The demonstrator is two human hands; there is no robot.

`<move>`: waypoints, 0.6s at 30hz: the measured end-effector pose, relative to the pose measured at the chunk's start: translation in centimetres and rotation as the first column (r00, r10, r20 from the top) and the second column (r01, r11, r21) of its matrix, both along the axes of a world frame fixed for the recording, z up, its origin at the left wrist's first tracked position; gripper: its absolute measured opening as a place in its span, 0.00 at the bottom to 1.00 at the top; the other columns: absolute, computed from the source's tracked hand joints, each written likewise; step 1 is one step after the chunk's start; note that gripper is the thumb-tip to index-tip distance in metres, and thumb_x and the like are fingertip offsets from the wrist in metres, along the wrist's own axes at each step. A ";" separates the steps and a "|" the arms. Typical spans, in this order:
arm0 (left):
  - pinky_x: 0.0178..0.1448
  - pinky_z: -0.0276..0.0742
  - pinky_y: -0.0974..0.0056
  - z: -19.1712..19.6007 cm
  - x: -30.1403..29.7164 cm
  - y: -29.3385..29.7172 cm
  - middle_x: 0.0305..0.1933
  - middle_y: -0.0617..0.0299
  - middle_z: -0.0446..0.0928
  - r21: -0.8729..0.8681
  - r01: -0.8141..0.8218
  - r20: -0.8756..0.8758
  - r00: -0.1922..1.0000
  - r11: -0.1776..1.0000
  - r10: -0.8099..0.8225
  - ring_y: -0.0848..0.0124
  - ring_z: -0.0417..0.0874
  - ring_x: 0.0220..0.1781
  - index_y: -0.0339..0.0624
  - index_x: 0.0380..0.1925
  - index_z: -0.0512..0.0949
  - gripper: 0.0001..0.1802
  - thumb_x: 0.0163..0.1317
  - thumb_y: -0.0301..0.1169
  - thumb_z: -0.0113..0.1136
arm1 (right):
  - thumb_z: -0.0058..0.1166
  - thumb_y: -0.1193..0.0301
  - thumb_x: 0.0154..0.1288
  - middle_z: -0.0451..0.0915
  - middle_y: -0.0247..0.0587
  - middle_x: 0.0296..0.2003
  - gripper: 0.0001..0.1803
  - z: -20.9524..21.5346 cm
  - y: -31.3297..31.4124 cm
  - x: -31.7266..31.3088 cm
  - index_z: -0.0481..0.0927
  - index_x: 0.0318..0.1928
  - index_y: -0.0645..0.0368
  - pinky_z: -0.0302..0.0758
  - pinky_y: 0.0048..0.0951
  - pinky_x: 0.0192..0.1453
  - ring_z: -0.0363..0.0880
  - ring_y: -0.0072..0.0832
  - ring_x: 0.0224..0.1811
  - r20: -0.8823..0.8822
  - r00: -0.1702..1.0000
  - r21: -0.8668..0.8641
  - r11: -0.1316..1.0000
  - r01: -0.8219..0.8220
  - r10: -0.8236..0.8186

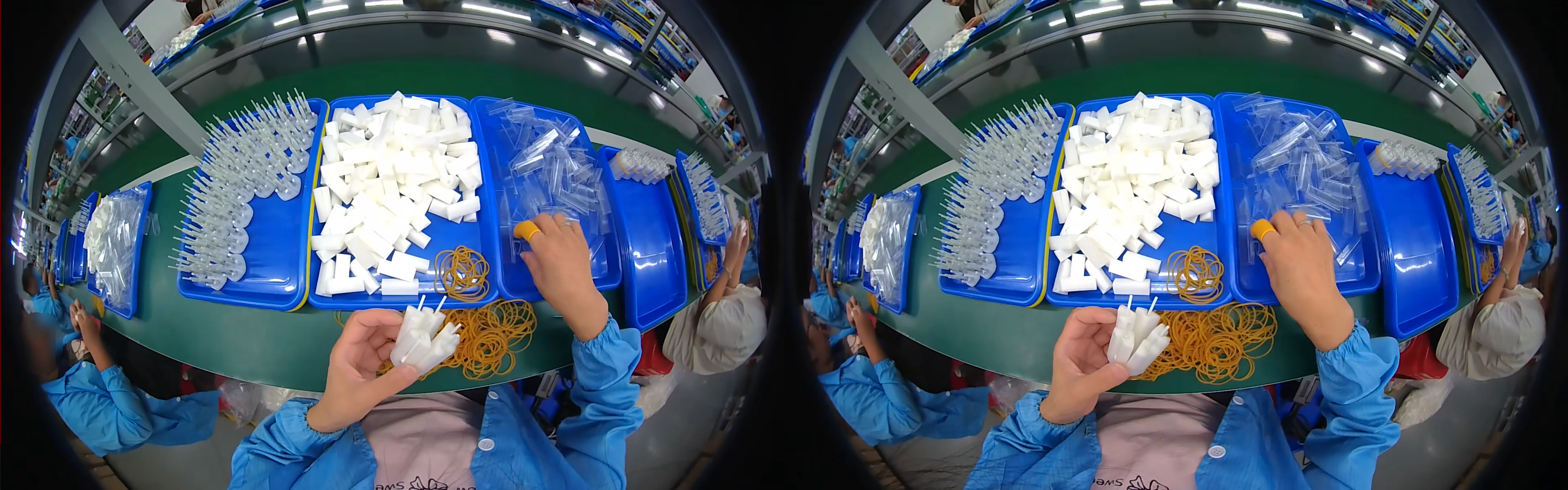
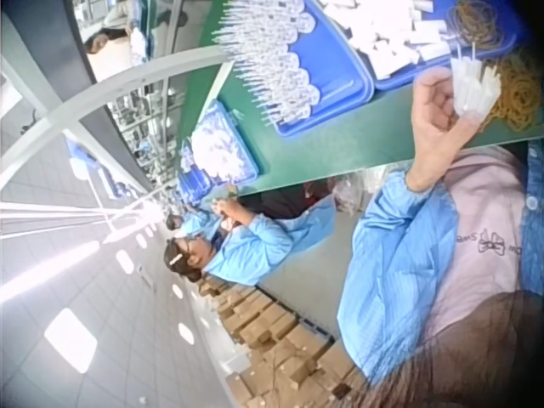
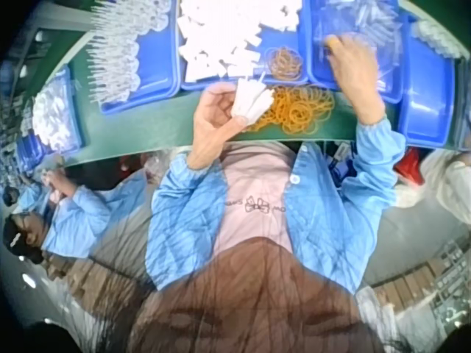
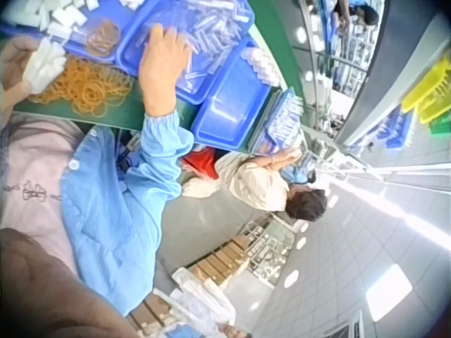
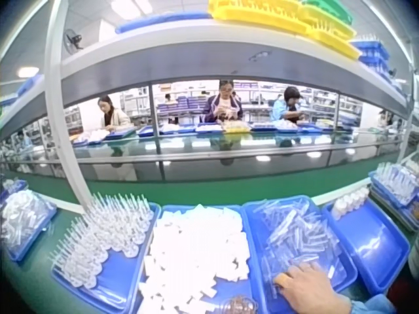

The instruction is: The person assembles medical supplies by inserting white foam cylinders into clear plastic tubes. They use yellow rubber bands to secure the foam inside the tubes and use scissors to trim the excess band. The person works at a green table with blue trays containing the components.

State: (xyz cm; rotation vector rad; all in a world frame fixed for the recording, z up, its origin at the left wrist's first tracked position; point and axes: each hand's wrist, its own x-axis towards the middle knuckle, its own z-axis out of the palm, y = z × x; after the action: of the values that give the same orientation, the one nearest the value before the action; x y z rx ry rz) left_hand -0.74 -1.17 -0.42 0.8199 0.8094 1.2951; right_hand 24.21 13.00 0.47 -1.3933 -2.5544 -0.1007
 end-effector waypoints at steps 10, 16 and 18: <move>0.60 0.71 0.62 -0.7 0.0 -0.1 0.51 0.54 0.71 0.055 0.025 -0.065 0.998 0.998 -0.021 0.68 0.74 0.56 0.37 0.52 0.64 0.28 0.52 0.17 0.64 | 0.55 0.83 0.53 0.77 0.42 0.39 0.12 3.4 -3.7 -1.3 0.75 0.40 0.63 0.76 0.31 0.45 0.80 0.30 0.40 -0.833 0.522 -0.314 0.934 -0.169 -0.185; 0.59 0.71 0.63 -0.8 0.3 -0.3 0.54 0.55 0.65 0.182 0.037 -0.151 0.988 0.983 -0.009 0.68 0.72 0.56 0.36 0.49 0.69 0.25 0.51 0.20 0.67 | 0.59 0.84 0.52 0.77 0.45 0.39 0.19 4.5 -7.8 -4.1 0.72 0.45 0.66 0.77 0.30 0.49 0.80 0.30 0.42 -0.929 0.159 -0.369 0.792 -0.486 -0.334; 0.60 0.71 0.62 -0.9 0.3 -0.5 0.55 0.55 0.64 0.178 0.049 -0.139 0.990 0.983 -0.024 0.67 0.72 0.56 0.36 0.49 0.70 0.23 0.52 0.20 0.67 | 0.62 0.83 0.51 0.78 0.45 0.38 0.20 4.1 -7.9 -4.3 0.72 0.46 0.67 0.77 0.30 0.50 0.81 0.30 0.43 -0.926 0.217 -0.377 0.760 -0.529 -0.309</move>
State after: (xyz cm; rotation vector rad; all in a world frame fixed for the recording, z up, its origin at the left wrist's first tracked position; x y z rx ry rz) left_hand -0.49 -1.62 -1.29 1.0740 0.7878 1.3036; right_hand 19.95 5.11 4.58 -0.8014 -1.4509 1.4100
